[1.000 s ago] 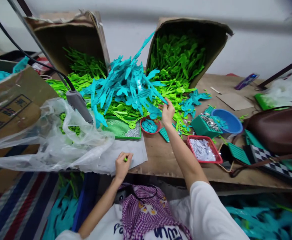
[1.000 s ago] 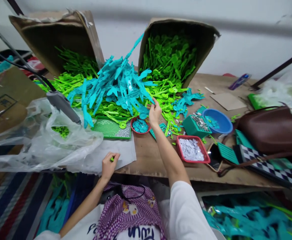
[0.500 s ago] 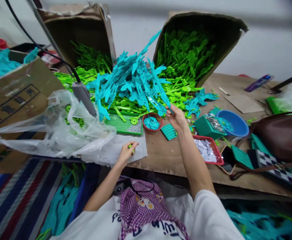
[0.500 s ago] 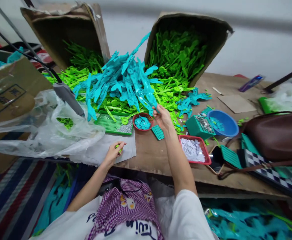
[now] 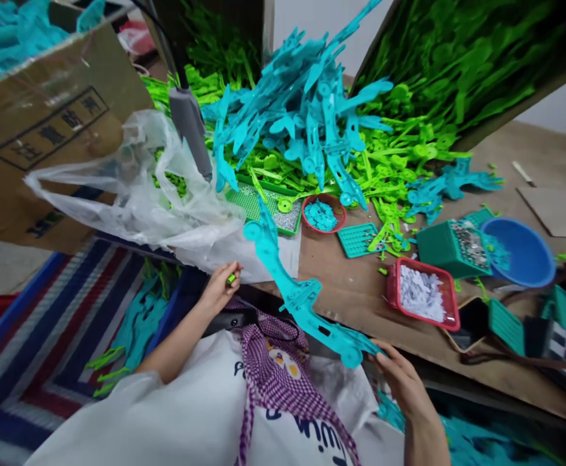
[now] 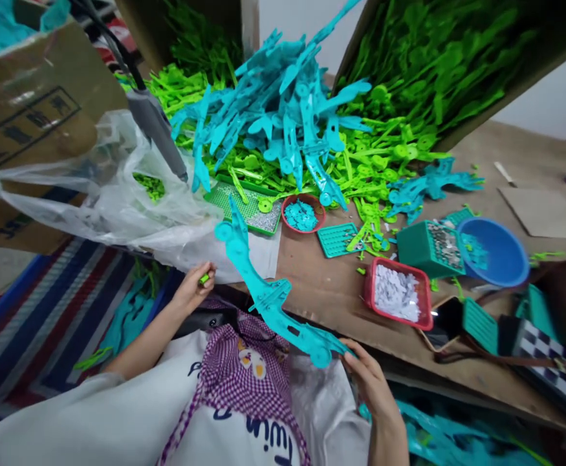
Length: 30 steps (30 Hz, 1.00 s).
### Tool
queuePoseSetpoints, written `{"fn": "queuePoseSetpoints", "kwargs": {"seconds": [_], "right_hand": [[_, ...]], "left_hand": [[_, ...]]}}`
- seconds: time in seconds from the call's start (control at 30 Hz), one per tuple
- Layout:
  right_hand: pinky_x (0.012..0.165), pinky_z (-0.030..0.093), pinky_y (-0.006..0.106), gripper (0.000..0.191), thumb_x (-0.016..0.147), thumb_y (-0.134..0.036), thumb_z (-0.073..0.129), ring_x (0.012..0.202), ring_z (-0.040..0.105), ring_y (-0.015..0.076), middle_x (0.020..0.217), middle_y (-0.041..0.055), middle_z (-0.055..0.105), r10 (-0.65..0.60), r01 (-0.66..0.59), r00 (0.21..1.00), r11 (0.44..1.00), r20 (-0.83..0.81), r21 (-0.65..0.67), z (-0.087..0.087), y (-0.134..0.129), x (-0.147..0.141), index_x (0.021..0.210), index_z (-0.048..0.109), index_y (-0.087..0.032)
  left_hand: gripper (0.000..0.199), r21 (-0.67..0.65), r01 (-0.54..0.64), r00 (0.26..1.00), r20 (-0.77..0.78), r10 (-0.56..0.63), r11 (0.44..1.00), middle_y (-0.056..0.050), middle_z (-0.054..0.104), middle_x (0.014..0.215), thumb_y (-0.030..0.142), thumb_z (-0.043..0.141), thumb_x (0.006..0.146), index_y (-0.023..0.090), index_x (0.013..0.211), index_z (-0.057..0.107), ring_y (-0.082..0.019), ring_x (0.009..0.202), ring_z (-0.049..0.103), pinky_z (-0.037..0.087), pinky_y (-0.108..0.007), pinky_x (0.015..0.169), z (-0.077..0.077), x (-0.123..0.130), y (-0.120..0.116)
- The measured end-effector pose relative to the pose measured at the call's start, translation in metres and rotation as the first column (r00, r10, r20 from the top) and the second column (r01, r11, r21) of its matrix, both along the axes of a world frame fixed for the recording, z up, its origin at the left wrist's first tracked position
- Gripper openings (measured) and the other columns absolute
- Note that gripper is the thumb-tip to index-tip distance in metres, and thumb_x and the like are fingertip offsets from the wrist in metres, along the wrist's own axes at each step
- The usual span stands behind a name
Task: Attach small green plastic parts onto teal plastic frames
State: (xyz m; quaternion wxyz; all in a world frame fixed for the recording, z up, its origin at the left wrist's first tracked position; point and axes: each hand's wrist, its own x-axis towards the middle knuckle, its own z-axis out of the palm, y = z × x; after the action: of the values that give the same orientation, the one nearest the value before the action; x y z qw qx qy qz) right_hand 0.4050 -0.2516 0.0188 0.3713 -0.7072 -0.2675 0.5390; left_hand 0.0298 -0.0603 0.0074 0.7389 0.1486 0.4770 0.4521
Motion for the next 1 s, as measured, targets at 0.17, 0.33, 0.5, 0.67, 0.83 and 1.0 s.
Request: {"fn": "queuePoseSetpoints", "kwargs": {"seconds": [0.17,0.33,0.5,0.67,0.83,1.0], "right_hand": [[0.081,0.054,0.047,0.043,0.072,-0.061,0.064,0.086,0.067,0.0313,0.087,0.0094,0.072,0.306,-0.311,0.897,0.95,0.318,-0.038,-0.003,0.038,0.027,0.093,0.073,-0.024],[0.097,0.041,0.056,0.045,0.088,-0.051,0.049,0.113,0.056,0.0354,0.121,0.0187,0.062,0.047,-0.401,0.43,0.905,0.902,0.144,0.009,0.1,0.001,0.111,0.069,-0.017],[0.085,0.051,0.037,0.034,0.096,-0.04,0.05,0.094,0.062,0.0228,0.102,0.0108,0.065,0.159,-0.68,0.621,0.596,0.768,0.426,0.011,0.143,-0.133,0.12,0.063,-0.021],[0.083,0.054,0.033,0.03,0.098,-0.038,0.049,0.093,0.063,0.0191,0.103,0.0092,0.063,0.342,-0.667,0.743,0.448,0.575,0.595,-0.017,0.17,-0.229,0.119,0.064,-0.023],[0.079,0.054,0.033,0.026,0.095,-0.043,0.053,0.09,0.064,0.0187,0.095,0.0077,0.064,0.217,-0.429,0.898,0.631,0.383,0.647,-0.015,0.177,-0.219,0.097,0.066,-0.021],[0.066,0.054,0.027,0.03,0.093,-0.053,0.05,0.077,0.068,0.0148,0.091,0.0033,0.067,0.094,-0.024,0.992,0.784,-0.079,0.621,0.019,0.218,-0.199,0.099,0.054,-0.024]], "left_hand": [[0.022,-0.148,-0.194,0.979,0.027,0.2,0.97,0.006,0.047,0.059,0.026,0.072,0.082,0.011,0.074,0.058,0.001,0.04,0.039,0.022,-0.01,0.032,-0.005,0.006,-0.002],[0.019,-0.121,-0.283,0.955,0.055,0.291,0.952,0.006,0.048,0.059,0.024,0.067,0.087,0.012,0.076,0.057,0.001,0.04,0.039,0.022,-0.01,0.032,0.006,0.016,0.0],[0.026,0.001,-0.287,0.957,0.046,0.287,0.958,0.006,0.051,0.063,0.032,0.075,0.08,0.014,0.075,0.057,-0.001,0.045,0.044,0.028,-0.012,0.036,0.011,0.034,-0.003],[0.024,-0.003,-0.247,0.966,0.083,0.246,0.969,0.003,0.057,0.069,0.035,0.067,0.087,0.015,0.076,0.06,-0.006,0.062,0.056,0.047,-0.015,0.057,0.015,0.038,0.0],[0.027,-0.07,-0.114,0.983,0.135,0.122,0.991,0.001,0.057,0.068,0.039,0.067,0.085,0.015,0.076,0.06,-0.008,0.059,0.054,0.045,-0.019,0.055,0.008,0.031,0.006],[0.023,0.346,0.147,0.819,-0.568,0.082,0.927,-0.001,0.06,0.077,0.041,0.062,0.089,0.018,0.09,0.067,-0.013,0.071,0.057,0.044,-0.022,0.063,-0.012,0.011,0.019]]}}
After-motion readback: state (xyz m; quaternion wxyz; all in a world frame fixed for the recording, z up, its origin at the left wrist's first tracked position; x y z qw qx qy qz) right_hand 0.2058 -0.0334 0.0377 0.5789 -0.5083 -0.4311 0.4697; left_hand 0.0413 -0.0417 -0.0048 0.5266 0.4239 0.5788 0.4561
